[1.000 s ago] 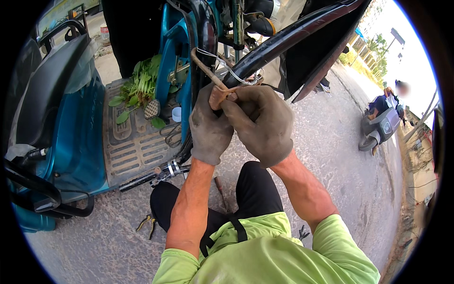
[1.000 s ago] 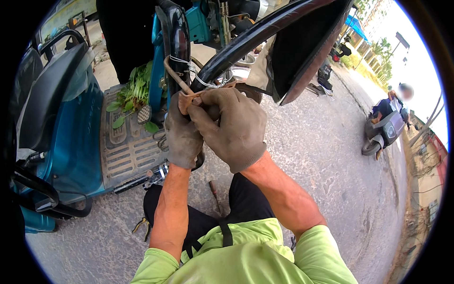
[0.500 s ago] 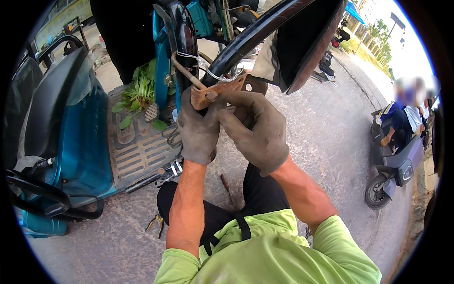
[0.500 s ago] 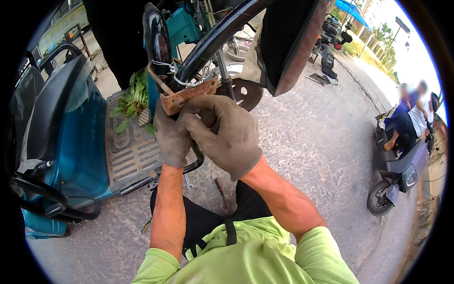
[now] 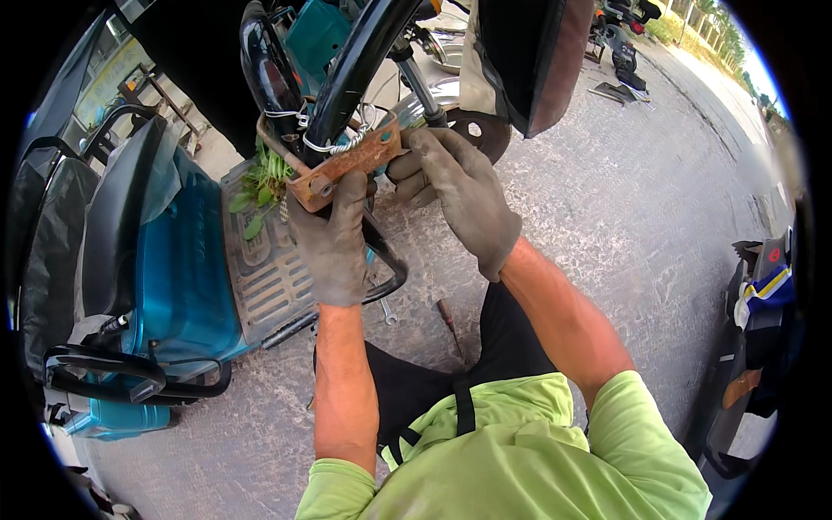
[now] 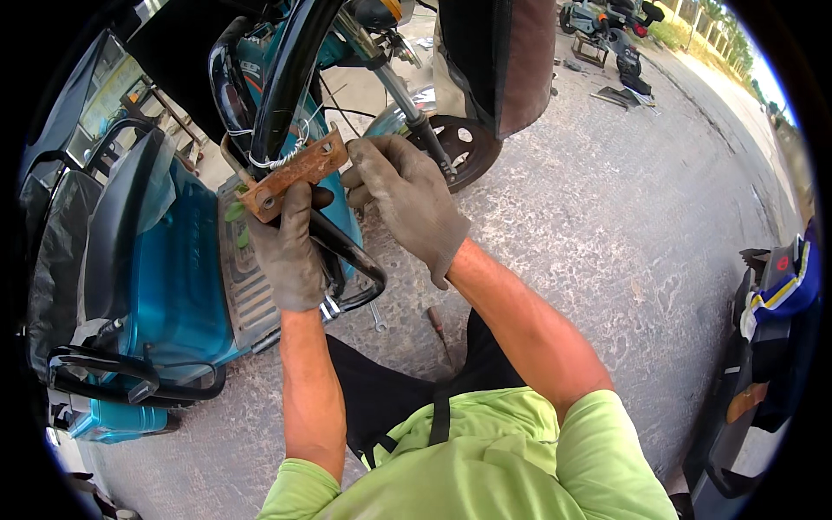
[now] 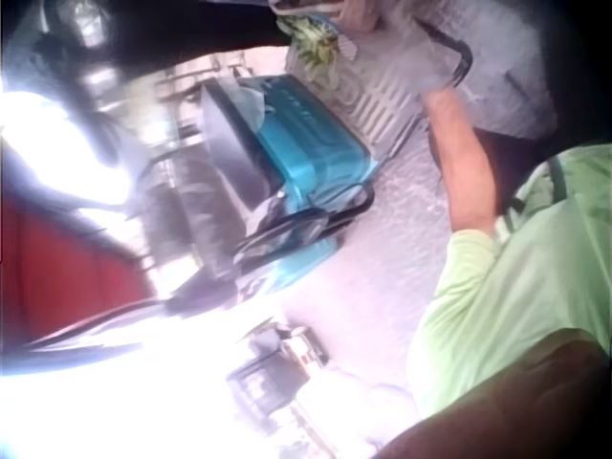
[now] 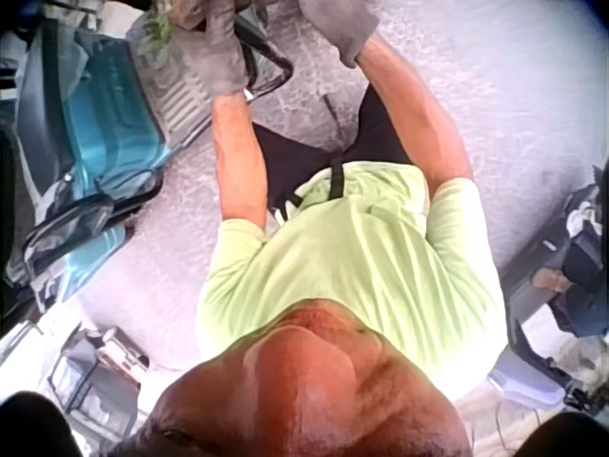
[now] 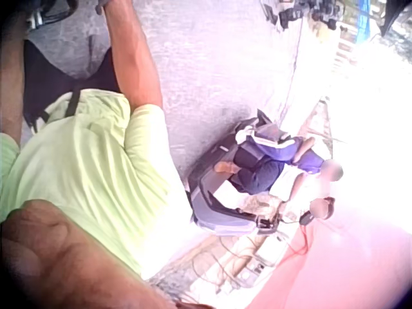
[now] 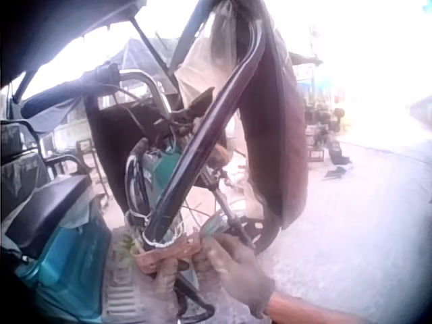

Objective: The person sits on the ground and uses a wrench and screwdriver to adjust and tighten components on the handlebar of a teal scooter. The person repeatedly tightens bolts and adjusts a metal bracket attached to the handlebar.

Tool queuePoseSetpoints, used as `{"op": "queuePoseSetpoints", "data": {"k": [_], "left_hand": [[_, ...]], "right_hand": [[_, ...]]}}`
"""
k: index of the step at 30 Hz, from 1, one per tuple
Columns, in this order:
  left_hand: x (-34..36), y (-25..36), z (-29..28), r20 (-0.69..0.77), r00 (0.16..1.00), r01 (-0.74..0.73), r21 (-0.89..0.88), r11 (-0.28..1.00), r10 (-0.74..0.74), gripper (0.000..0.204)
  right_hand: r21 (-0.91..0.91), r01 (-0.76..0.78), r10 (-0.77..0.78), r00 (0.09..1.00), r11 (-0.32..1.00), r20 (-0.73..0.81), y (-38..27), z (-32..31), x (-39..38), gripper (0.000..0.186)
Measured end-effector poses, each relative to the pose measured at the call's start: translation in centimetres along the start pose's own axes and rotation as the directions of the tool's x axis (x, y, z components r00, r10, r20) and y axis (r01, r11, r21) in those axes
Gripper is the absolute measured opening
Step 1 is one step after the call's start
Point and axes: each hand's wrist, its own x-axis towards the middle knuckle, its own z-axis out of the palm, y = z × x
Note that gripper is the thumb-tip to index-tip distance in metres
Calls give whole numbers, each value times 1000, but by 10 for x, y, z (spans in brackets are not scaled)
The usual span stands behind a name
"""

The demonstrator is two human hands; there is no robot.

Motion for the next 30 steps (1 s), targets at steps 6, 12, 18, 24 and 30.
{"op": "queuePoseSetpoints", "data": {"k": [6, 12, 18, 24, 30], "left_hand": [[1, -5, -1, -18, 994, -107, 117, 987, 110, 39], [-1, -8, 2, -21, 991, -130, 75, 989, 131, 36], [0, -2, 1, 61, 994, -98, 112, 989, 92, 39], [2, -8, -6, 45, 995, -88, 106, 990, 84, 48], [6, -16, -9, 15, 988, -157, 117, 981, 157, 56]], "right_hand": [[62, -2, -6, 992, 998, 129, 3, 3, 14, 49], [87, -182, 147, 939, 979, 312, -5, -10, 28, 64], [143, -155, 98, 935, 978, 340, -8, -5, 47, 57], [236, -36, -60, 921, 971, 386, -3, 5, 58, 49], [307, -205, 44, 887, 929, 459, 6, 6, 62, 53]]}}
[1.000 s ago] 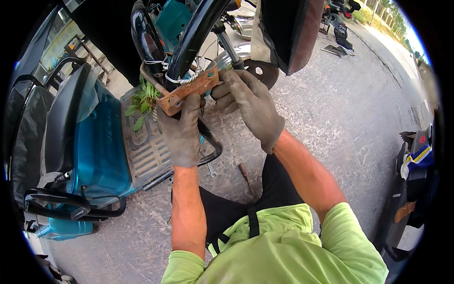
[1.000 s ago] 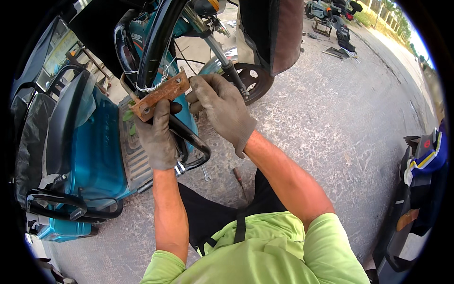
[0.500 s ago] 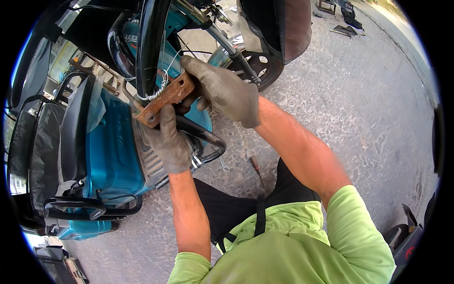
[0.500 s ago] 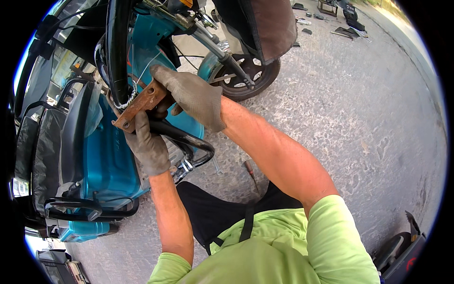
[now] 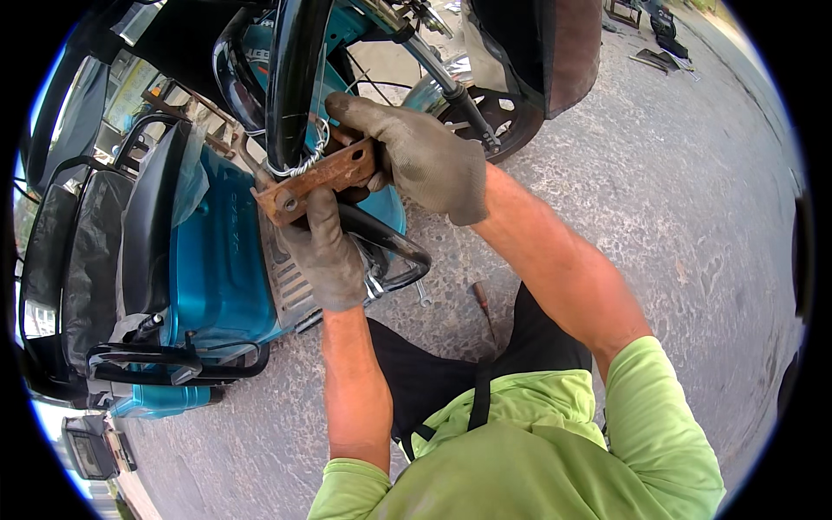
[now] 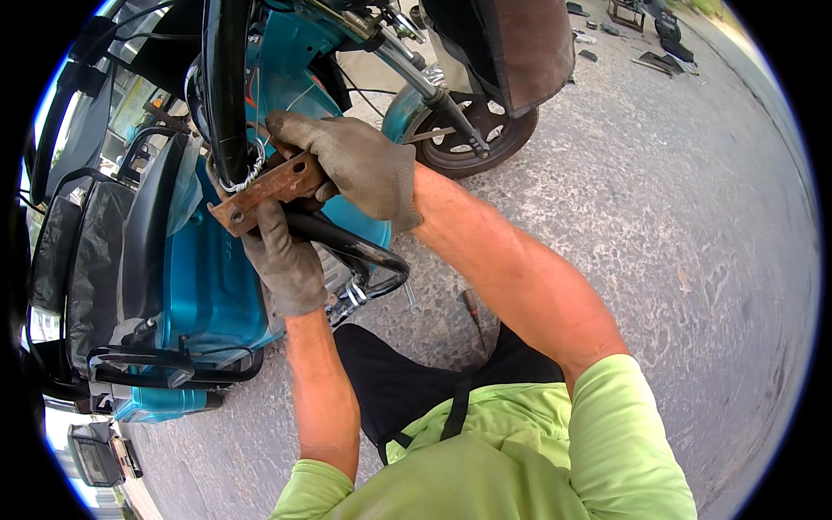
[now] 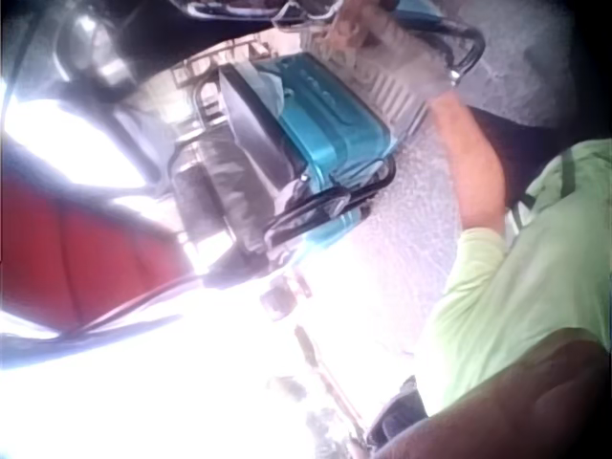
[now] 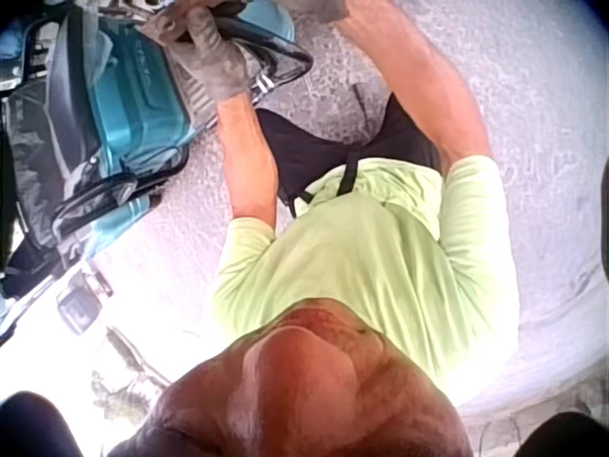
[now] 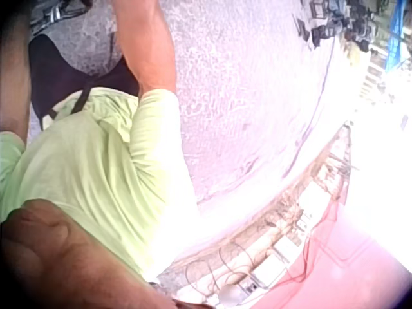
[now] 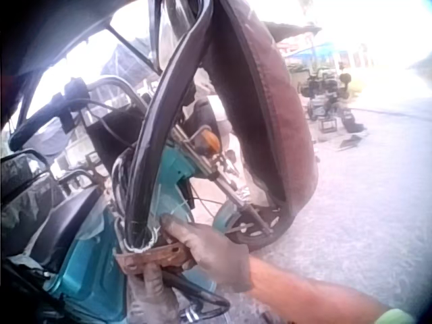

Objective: The person sits on the ground and uses a wrench and screwdriver to adjust and tighten components on the handlebar of a teal scooter. The person repeatedly tightens bolts and adjusts a metal bracket attached to the handlebar.

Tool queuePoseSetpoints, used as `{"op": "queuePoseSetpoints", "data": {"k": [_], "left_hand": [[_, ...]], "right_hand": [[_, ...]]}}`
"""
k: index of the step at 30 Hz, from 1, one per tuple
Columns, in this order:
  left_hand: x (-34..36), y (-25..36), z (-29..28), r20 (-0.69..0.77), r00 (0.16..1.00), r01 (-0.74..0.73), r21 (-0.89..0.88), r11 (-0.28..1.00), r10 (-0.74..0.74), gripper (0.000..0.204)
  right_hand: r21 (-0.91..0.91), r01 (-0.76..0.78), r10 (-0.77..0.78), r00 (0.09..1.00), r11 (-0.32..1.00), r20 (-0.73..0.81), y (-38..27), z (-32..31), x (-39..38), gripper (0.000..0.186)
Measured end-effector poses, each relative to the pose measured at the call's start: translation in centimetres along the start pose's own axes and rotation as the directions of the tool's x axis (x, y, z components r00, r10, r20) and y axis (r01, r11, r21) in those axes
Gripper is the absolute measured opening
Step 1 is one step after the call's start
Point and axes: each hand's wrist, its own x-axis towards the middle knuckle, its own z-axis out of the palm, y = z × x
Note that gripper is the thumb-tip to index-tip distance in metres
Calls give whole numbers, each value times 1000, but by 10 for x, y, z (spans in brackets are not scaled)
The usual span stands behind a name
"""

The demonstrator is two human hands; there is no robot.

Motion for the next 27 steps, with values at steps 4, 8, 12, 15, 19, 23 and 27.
{"op": "queuePoseSetpoints", "data": {"k": [4, 8, 12, 15, 19, 23, 27], "left_hand": [[-2, 3, 3, 28, 999, -24, 35, 999, 23, 55], [-6, 7, 5, 4, 999, 54, 38, 998, -54, 55], [-5, 5, 6, -11, 1000, 18, -11, 1000, -19, 54], [-5, 5, 5, 19, 999, 30, 11, 999, -31, 53], [-7, 7, 8, 6, 1000, 5, 27, 1000, -5, 52], [-9, 6, 10, -6, 1000, -16, 99, 995, 17, 53], [-8, 8, 15, -78, 996, 46, 56, 997, -41, 56]], "right_hand": [[-54, 61, -59, 997, 997, 43, 6, -13, -6, 54], [-122, 49, -38, 995, 991, 91, 5, -21, -17, 53], [-270, 128, -126, 992, 954, 25, 0, -16, -26, 53], [-289, 158, -166, 986, 944, -6, -5, -10, -28, 54], [-229, 181, -175, 983, 956, 47, -10, -13, -25, 55], [-187, 191, -186, 982, 964, 41, -6, -17, -21, 53], [-153, 161, -166, 986, 975, -20, 2, -18, -15, 53]]}}
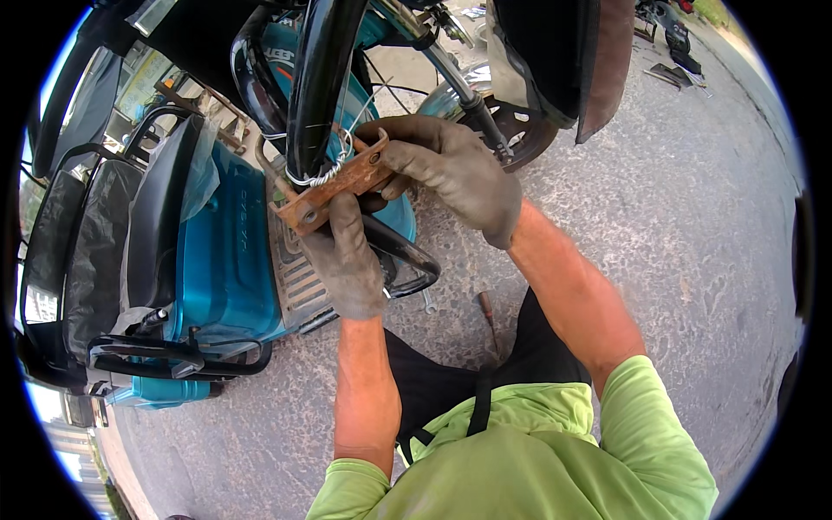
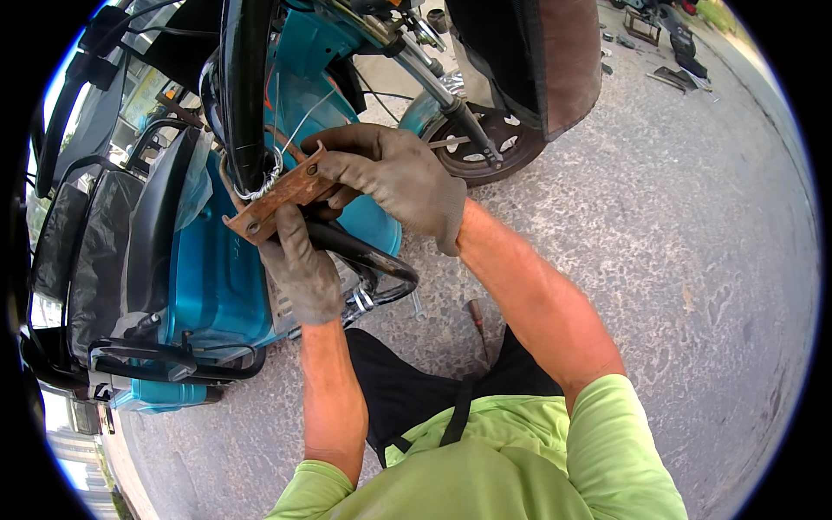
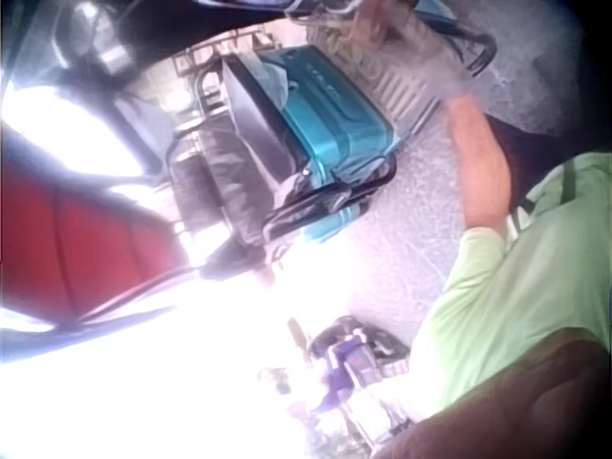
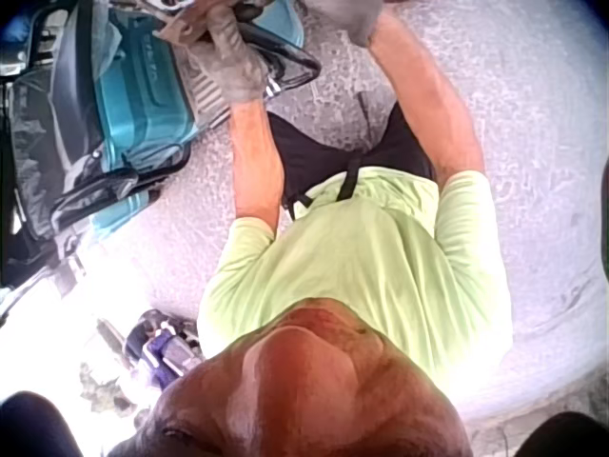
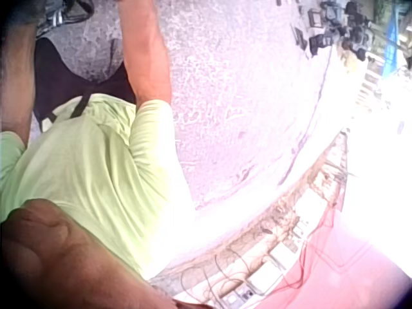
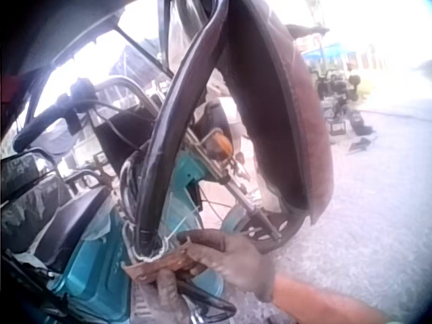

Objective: The person sits on the ground and uses a wrench and screwdriver to adjust and tighten components on the handlebar of a teal scooter. The person repeatedly tightens bolts and adjusts a metal bracket attached to the handlebar.

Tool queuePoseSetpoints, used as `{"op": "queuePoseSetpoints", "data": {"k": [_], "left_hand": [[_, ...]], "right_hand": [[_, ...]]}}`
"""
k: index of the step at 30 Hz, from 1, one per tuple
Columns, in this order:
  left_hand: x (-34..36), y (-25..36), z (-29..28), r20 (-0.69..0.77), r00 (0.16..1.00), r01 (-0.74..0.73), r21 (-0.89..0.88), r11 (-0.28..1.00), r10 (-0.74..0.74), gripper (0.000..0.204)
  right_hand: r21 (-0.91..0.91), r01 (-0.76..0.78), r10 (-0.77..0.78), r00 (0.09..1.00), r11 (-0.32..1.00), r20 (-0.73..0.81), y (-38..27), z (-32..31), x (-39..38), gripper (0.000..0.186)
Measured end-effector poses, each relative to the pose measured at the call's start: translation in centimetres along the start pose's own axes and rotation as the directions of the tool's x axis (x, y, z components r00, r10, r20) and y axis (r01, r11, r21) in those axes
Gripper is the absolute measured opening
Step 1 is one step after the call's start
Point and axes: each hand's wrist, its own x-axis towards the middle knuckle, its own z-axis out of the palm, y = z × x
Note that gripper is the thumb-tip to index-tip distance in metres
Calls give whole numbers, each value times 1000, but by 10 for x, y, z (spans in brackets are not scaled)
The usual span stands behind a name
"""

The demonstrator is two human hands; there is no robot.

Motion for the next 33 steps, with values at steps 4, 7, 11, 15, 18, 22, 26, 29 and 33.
{"op": "queuePoseSetpoints", "data": {"k": [4, 7, 11, 15, 18, 22, 26, 29, 33], "left_hand": [[0, 9, 7, 24, 1000, 6, 47, 999, -7, 48], [0, 11, 15, -38, 999, 15, 57, 998, -13, 48], [2, 4, 23, -111, 992, -58, 12, 998, 59, 49], [1, 2, 23, -109, 993, -43, 18, 999, 44, 47], [-1, 6, 24, -127, 992, -20, 31, 999, 24, 46], [0, 13, 25, -105, 994, -5, 31, 1000, 9, 48], [1, 16, 26, -95, 995, -8, 59, 998, 14, 49], [1, 15, 28, -127, 992, -3, 122, 993, 19, 47], [1, 14, 32, -133, 991, 14, 90, 996, -2, 44]], "right_hand": [[31, -27, 29, 998, 999, -60, 9, 1, 0, 56], [126, -45, 54, 996, 991, -66, 18, 2, 3, 56], [255, -50, 65, 997, 966, -49, 27, 5, 8, 51], [227, -104, 116, 993, 968, -39, 29, 0, 6, 55], [204, -101, 105, 994, 974, -10, 30, -6, 6, 60], [201, -47, 53, 998, 979, -24, 39, -3, 12, 66], [297, -31, 37, 999, 954, -12, 53, 1, 18, 70], [351, -40, 34, 999, 936, 22, 59, 1, 18, 71], [364, -95, 76, 995, 926, 67, 58, -1, 20, 71]]}}
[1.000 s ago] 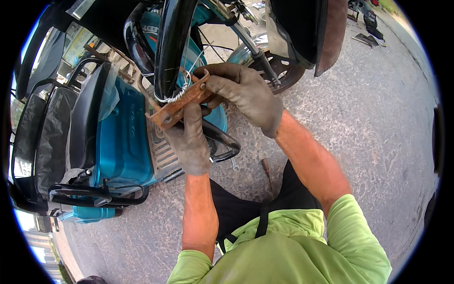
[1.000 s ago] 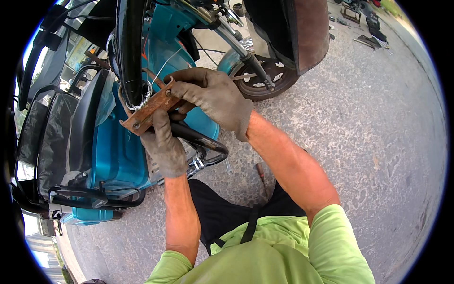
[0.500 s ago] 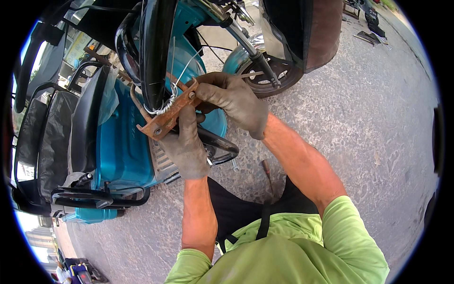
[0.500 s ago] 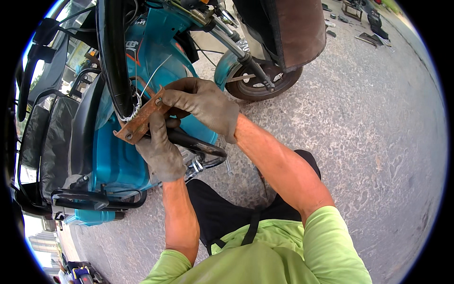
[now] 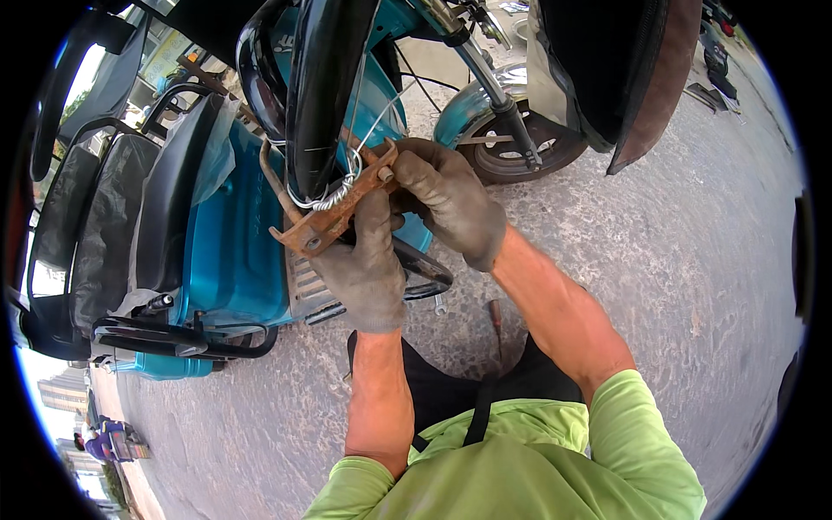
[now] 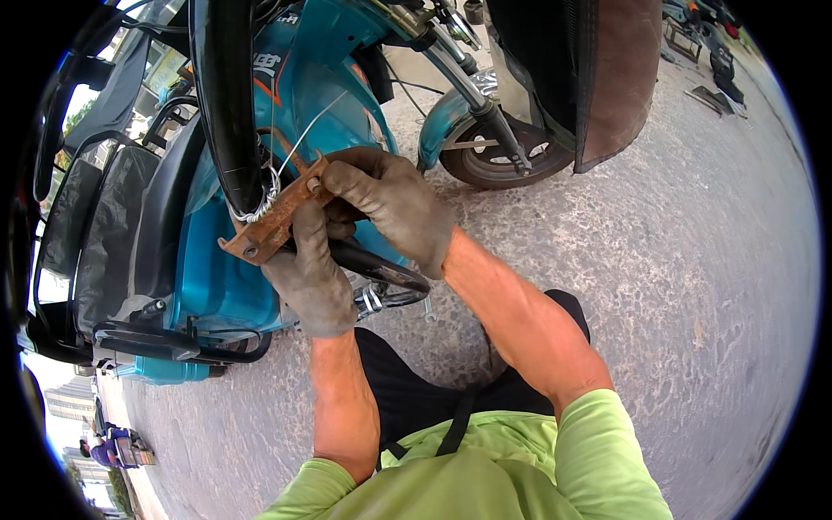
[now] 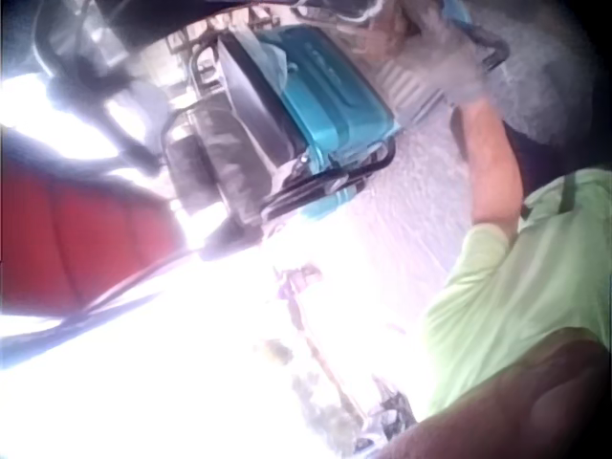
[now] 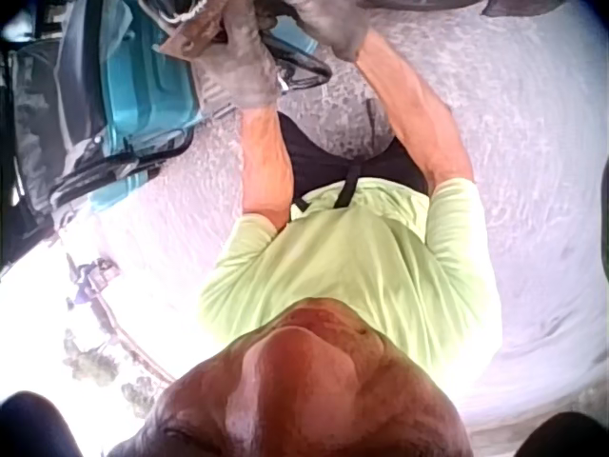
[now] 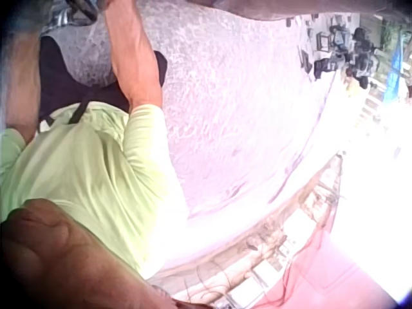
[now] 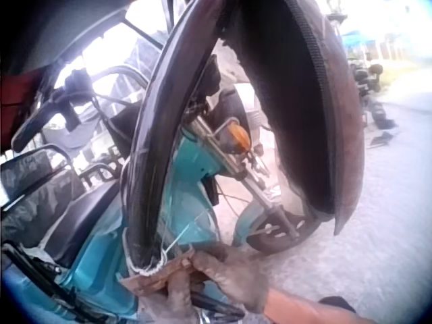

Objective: The person sits on the ground and uses a wrench and screwdriver to adjust and tighten components on the handlebar of a teal scooter. The person repeatedly tightens bolts and adjusts a metal bracket attached to the handlebar.

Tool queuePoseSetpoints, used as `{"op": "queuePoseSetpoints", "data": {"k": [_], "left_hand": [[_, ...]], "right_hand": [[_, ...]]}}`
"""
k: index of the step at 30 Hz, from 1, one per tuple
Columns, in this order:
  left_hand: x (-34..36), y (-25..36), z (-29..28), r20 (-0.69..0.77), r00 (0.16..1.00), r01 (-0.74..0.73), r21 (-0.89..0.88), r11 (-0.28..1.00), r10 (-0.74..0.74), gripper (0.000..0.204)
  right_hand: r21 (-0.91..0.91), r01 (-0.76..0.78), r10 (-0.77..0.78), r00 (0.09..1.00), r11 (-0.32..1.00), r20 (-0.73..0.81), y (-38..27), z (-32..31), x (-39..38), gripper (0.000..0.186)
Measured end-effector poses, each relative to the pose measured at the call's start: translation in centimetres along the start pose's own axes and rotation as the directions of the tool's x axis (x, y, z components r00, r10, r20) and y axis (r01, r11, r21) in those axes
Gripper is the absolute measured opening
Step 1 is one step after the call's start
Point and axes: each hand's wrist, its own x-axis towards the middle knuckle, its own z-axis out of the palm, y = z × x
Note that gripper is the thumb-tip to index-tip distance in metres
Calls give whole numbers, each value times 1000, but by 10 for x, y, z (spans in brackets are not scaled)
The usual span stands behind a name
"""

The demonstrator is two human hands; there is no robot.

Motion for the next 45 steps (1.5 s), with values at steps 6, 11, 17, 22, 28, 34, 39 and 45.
{"op": "queuePoseSetpoints", "data": {"k": [6, 11, 17, 22, 28, 34, 39, 45], "left_hand": [[2, 1, 3, -13, 997, -80, 84, 993, 81, 41], [6, -9, -11, 107, 986, -145, 176, 974, 127, 41], [11, -24, -34, 258, 929, -357, 450, 819, 264, 41], [21, -23, -45, 302, 934, -320, 466, 825, 192, 52], [41, -14, -57, 459, 881, -279, 313, 908, 113, 31], [28, -4, -49, 405, 912, -239, 377, 895, 73, 23], [15, 1, -26, 405, 913, 78, -41, 996, -55, 46], [2, -7, -18, 225, 974, -35, 40, 999, 25, 50]], "right_hand": [[-12, -4, 4, 1000, 1000, 8, -10, 7, 1, 67], [-15, 187, -187, 982, 982, 42, 3, -13, -17, 55], [-82, -184, 190, 980, 979, 59, 53, -118, -104, 58], [-395, -806, 809, 548, 441, -215, 171, -172, -165, 51], [-868, -491, 795, 556, 77, -244, 322, -144, -226, 36], [-977, -163, 759, 651, 137, -3, 455, -88, -272, 29], [-995, 63, 709, 699, 75, 98, 505, -79, -267, 28], [-984, -50, 729, 678, 169, 91, 478, -86, -242, 28]]}}
